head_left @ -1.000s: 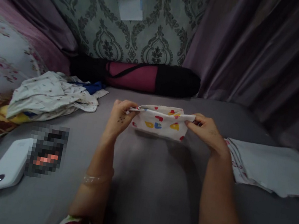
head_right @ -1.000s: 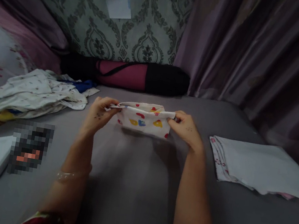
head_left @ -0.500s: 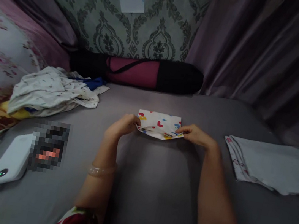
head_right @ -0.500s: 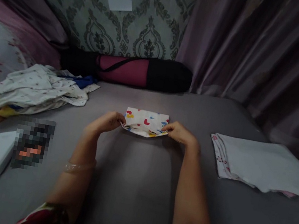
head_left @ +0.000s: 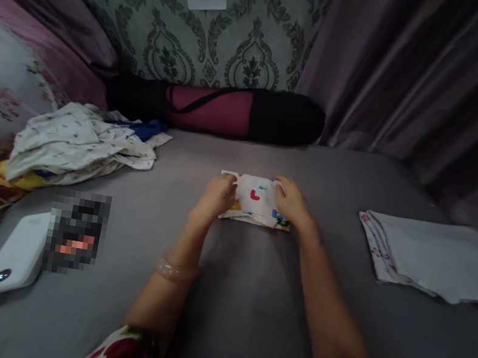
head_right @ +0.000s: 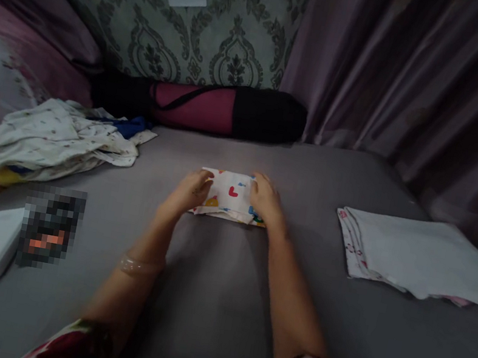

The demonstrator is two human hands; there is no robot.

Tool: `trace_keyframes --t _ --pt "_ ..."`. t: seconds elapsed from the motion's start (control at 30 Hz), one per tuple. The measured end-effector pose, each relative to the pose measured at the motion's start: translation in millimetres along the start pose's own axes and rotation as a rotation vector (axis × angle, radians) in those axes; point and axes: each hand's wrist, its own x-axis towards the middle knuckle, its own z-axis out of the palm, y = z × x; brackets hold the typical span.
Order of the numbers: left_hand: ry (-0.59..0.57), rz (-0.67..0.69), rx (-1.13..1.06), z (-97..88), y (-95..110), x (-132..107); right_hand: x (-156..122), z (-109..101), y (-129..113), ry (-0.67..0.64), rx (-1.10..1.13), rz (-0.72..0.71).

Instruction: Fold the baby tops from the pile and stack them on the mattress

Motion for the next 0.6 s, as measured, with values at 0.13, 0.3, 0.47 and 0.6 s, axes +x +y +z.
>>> trace_keyframes --t 0.13,0.3,0.47,0.6 --pt "0.097 0.018 0.070 38.6 26.6 -1.2 -9.3 41.0 -24.2 0.057 -0.165 -0.104" --pt "0.065 -0.045 0.129 65.4 23.5 -7.5 -21.0 59.1 -23.1 -0.003 -0.247 -0.112" --pt "0.023 -0.060 0.148 65.8 17.2 -6.8 -19.2 60.1 -19.3 -0.083 -0.294 -0.078" --pt "0.010 -0.041 0.146 55.8 17.7 -2.1 -12.5 53.6 -26.5 -0.155 -0.297 -0.035"
